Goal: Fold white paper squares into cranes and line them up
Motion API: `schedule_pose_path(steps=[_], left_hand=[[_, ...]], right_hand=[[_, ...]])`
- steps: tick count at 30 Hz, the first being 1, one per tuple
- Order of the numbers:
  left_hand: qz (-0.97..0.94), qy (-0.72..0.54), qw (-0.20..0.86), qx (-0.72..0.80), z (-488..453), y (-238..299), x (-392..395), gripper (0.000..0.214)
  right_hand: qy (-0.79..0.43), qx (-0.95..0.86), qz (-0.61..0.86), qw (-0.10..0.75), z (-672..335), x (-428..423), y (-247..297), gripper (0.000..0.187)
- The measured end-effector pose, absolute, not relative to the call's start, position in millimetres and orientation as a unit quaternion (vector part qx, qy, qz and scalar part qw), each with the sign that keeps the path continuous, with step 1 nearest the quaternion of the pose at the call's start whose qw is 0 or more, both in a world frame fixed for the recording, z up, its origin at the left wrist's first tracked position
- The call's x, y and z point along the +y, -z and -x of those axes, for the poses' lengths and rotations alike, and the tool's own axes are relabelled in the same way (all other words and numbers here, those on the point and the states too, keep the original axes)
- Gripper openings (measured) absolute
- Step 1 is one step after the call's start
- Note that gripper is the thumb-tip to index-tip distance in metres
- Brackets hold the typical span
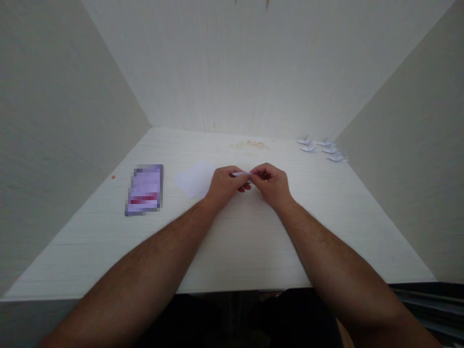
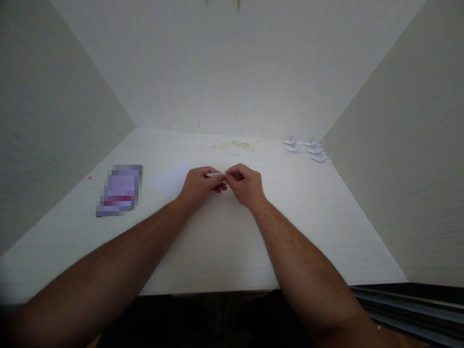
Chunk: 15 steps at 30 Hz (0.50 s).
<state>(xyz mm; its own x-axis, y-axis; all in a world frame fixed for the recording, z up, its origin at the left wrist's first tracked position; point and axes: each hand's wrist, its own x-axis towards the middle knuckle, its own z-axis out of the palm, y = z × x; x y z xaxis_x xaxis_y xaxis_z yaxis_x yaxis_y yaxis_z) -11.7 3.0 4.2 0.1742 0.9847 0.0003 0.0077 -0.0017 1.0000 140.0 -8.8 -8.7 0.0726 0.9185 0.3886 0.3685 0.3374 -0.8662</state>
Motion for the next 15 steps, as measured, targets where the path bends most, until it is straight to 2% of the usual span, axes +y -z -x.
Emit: schedule_pose_path(steps=[9,15], left_hand=[[-0.531,-0.472,0.546,0.444,13.0,-0.1,6.1,0.014],[-0.513,-0.486,0.562,0.429,12.2,3.6,8.6,0.014]], right_hand=[[-0.097,-0.728,0.426,0.528,-144.4,-8.6,13.1,0.012],[-0.066,-0.755,0.387,0.525,-148.2,-4.2,15.3,0.016]])
